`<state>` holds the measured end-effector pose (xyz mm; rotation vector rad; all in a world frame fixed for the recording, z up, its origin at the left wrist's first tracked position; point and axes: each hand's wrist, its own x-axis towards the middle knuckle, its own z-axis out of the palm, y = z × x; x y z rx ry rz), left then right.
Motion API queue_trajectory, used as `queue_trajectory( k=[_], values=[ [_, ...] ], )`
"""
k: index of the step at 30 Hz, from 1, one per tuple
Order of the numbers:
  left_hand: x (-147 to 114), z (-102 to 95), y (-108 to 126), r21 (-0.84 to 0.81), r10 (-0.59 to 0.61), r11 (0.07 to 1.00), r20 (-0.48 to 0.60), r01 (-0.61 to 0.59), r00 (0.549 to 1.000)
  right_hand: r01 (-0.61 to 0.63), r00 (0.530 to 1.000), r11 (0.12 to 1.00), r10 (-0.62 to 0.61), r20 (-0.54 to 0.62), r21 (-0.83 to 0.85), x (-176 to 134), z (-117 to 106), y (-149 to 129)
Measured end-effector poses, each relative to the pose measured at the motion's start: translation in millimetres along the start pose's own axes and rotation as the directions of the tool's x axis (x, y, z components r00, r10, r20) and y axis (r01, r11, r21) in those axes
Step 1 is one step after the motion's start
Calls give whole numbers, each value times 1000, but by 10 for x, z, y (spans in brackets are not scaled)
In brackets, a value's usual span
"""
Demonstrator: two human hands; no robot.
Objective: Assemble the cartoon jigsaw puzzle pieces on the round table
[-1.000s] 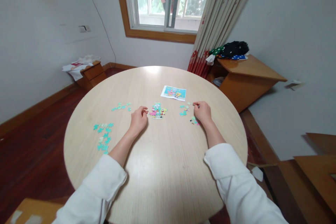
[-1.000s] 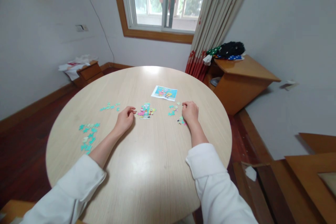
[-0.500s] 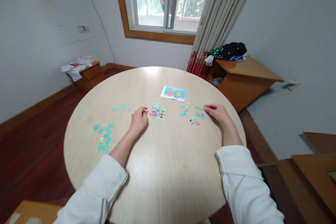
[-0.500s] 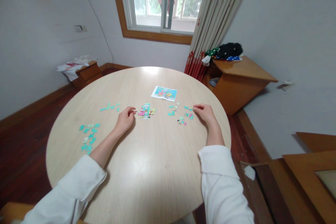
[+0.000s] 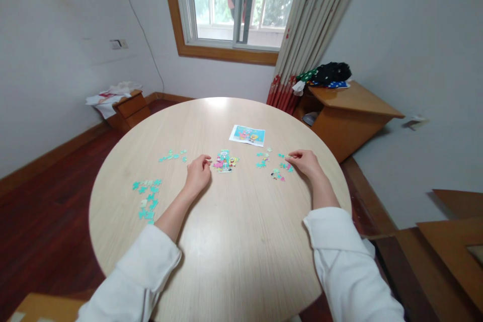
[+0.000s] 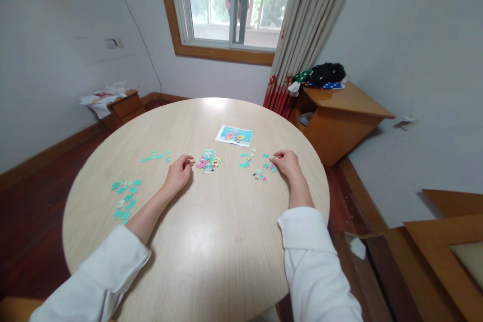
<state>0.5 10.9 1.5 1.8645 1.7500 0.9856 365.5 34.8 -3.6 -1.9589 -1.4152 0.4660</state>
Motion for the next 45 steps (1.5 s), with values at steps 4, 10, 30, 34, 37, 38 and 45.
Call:
queue_trajectory(
  k=[4, 10, 30, 34, 37, 38, 45],
  values=[
    [1, 6, -12, -1, 12, 1000, -7, -12, 1000, 14, 1000, 1000, -14, -1, -23, 19, 14, 15],
    [12, 20, -46, -8, 26, 1000, -8, -27, 1000, 11, 999, 997, -14, -40, -73, 24, 12, 5],
    [21, 18, -45, -22, 20, 1000, -9, -20, 1000, -10, 997, 971, 29, -77, 238, 14, 46, 62],
    [24, 29, -55, -19, 10, 1000, -8, -10, 1000, -4, 977, 948, 71, -199, 317, 19, 47, 4],
    [26, 38, -71, -20, 17, 1000, -20, -18, 1000, 87, 968, 890, 30, -248, 447, -39, 79, -184],
    [25, 39, -72, -26, 21, 999, -27, -22, 999, 105, 969, 866, 21, -247, 488, -76, 107, -274],
    [-40, 16, 13, -134, 134, 980, -103, -147, 986, 64, 988, 696, -147, 54, 715, -522, 560, -946]
  ],
)
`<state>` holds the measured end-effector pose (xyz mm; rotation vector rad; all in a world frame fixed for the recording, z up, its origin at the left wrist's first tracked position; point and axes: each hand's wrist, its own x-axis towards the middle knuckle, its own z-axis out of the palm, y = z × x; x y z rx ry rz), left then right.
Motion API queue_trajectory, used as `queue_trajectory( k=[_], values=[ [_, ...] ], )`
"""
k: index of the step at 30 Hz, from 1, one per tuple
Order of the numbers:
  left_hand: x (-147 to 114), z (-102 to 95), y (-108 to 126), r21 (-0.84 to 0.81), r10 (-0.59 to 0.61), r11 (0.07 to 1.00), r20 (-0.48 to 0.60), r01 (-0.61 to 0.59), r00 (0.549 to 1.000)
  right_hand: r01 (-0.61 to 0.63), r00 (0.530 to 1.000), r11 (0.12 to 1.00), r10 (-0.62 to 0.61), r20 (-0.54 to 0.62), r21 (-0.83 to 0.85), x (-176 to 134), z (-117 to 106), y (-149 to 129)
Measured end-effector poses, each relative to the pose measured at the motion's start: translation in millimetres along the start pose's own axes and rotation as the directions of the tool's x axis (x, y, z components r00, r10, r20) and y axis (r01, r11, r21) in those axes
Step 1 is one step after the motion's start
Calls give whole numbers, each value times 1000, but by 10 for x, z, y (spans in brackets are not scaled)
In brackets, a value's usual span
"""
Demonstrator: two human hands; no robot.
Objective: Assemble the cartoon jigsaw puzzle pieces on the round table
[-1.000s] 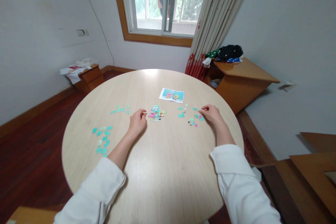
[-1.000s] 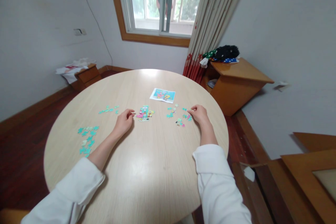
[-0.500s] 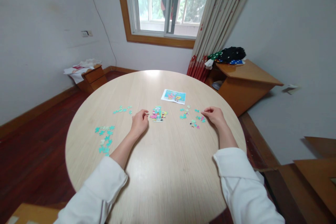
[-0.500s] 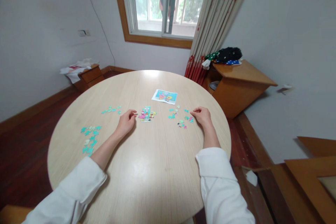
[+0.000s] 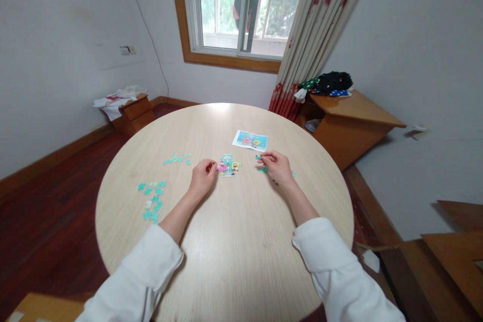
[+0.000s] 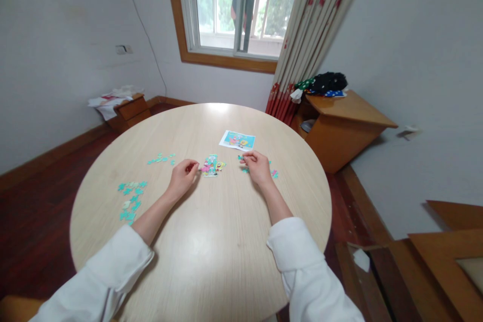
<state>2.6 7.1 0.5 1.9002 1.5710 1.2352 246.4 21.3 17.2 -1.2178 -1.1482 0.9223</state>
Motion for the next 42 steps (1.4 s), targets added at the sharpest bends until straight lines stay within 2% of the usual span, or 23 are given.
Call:
queue_trajectory(
  k=[5, 10, 23, 32, 42],
  values=[
    [-80, 2, 104, -73, 108, 992, 66, -104, 992, -102, 977, 984, 71, 202, 148, -263, 429, 14],
    [-139, 32, 171, -126, 225, 970, 130, -209, 966, -161, 948, 970, 101, 303, 180, -384, 580, 31],
    [-189, 76, 190, -90, 201, 978, 137, -190, 970, -285, 883, 939, 179, 433, 193, -401, 551, 33],
    [-190, 114, 137, -112, 222, 971, 95, -211, 970, -272, 884, 936, 151, 442, 224, -410, 541, 25],
    [-197, 79, 211, -157, 143, 980, 112, -125, 983, -283, 884, 928, 154, 441, 242, -432, 536, -27]
  ],
)
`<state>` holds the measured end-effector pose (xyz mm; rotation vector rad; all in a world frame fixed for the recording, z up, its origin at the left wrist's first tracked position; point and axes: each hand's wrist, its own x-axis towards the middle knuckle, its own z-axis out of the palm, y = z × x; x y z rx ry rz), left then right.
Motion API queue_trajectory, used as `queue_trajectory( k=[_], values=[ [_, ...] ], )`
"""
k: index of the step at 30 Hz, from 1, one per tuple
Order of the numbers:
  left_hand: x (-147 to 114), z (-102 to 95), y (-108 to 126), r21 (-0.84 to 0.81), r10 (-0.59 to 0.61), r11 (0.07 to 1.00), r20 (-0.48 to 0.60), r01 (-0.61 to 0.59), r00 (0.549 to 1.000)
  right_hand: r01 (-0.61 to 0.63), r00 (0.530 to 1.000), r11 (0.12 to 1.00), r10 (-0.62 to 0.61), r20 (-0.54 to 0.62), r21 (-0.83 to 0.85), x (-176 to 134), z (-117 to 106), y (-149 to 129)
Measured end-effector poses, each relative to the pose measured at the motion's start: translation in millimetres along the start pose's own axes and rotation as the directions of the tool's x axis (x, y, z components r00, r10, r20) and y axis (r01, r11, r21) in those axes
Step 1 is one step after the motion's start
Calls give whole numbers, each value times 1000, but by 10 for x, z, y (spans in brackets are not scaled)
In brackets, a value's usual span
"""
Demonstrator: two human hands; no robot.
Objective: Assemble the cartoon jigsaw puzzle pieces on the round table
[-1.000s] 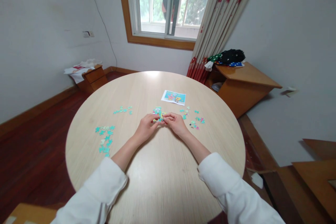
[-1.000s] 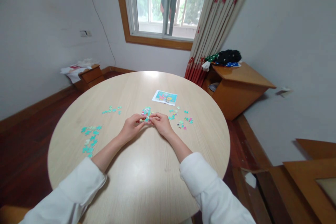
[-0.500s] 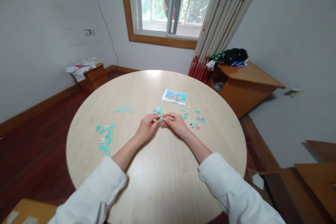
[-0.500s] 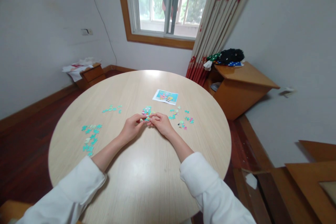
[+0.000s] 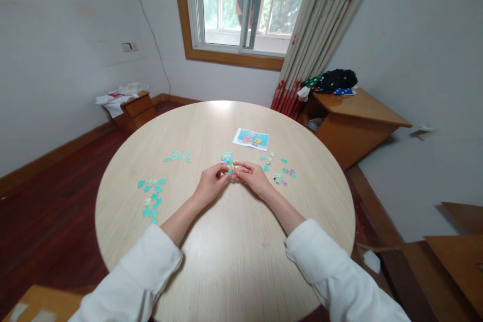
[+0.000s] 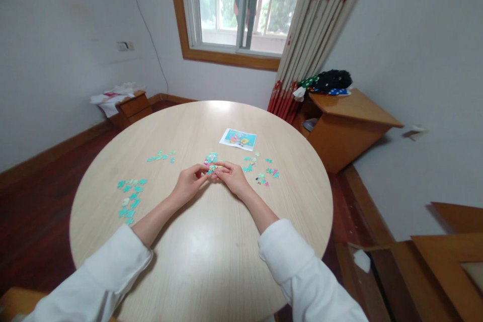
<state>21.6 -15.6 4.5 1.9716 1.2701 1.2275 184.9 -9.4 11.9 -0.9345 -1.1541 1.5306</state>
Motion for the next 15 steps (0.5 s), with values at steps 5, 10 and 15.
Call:
queue_trajectory(
  k=[5, 10, 15],
  values=[
    [-1, -6, -9, -20, -46, 999, 4, 46, 999, -4, 1000, 1000, 4, 0, 2, -12, 7, -3],
    [-7, -6, -4, -18, -56, 998, 30, 56, 998, 0, 1000, 998, -1, -5, -55, 11, -2, 21],
    [-20, 4, 16, -42, -65, 997, 72, 69, 995, 23, 1000, 989, -24, -9, -146, 34, -7, 65]
  ],
)
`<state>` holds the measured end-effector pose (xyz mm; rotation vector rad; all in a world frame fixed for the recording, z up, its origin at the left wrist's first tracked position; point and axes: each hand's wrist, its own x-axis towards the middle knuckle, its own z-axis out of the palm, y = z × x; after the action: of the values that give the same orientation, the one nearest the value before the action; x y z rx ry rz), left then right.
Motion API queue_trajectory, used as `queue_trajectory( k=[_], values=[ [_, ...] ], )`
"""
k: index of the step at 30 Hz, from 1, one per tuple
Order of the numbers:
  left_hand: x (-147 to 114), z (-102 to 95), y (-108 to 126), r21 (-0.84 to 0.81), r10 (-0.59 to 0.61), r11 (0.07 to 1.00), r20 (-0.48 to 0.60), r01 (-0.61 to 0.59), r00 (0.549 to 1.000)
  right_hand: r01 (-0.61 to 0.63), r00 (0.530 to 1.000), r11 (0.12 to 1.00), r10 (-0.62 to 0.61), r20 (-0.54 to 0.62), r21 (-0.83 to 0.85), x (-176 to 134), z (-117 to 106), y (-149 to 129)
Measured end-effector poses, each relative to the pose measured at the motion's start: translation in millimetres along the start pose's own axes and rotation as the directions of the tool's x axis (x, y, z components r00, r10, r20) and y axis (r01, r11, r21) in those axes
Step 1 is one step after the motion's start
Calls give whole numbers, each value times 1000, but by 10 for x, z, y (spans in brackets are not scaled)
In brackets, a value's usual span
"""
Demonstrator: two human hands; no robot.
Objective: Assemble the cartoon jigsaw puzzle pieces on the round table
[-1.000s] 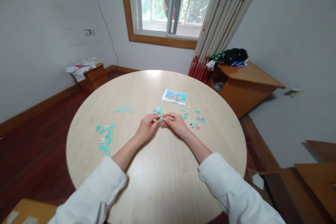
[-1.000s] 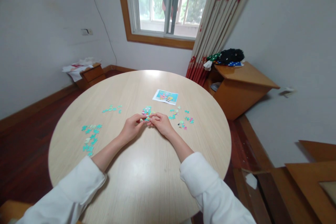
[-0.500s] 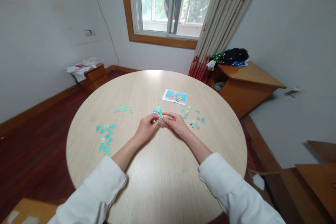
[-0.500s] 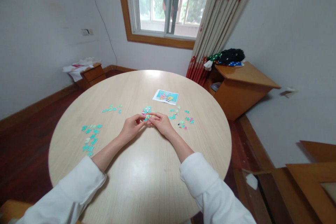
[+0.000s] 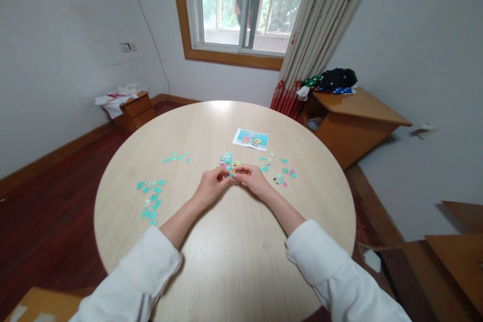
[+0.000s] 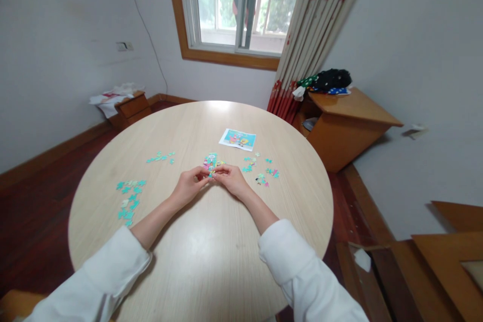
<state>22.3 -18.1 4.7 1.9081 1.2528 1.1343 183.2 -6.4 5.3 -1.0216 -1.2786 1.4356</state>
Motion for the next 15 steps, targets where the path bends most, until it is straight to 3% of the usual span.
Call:
queue_trajectory(
  k=[4, 9, 15],
  values=[
    [2, 4, 0, -11, 13, 1000, 9, -13, 1000, 96, 989, 993, -103, -110, -63, 55, -28, 26],
    [8, -2, -46, 101, 75, 992, -27, -72, 997, 177, 895, 973, -222, -387, -149, 175, -211, 54],
    [-1, -1, -116, 261, 239, 937, 5, -232, 971, 189, 883, 944, -284, -374, -272, 205, -337, 90]
  ],
)
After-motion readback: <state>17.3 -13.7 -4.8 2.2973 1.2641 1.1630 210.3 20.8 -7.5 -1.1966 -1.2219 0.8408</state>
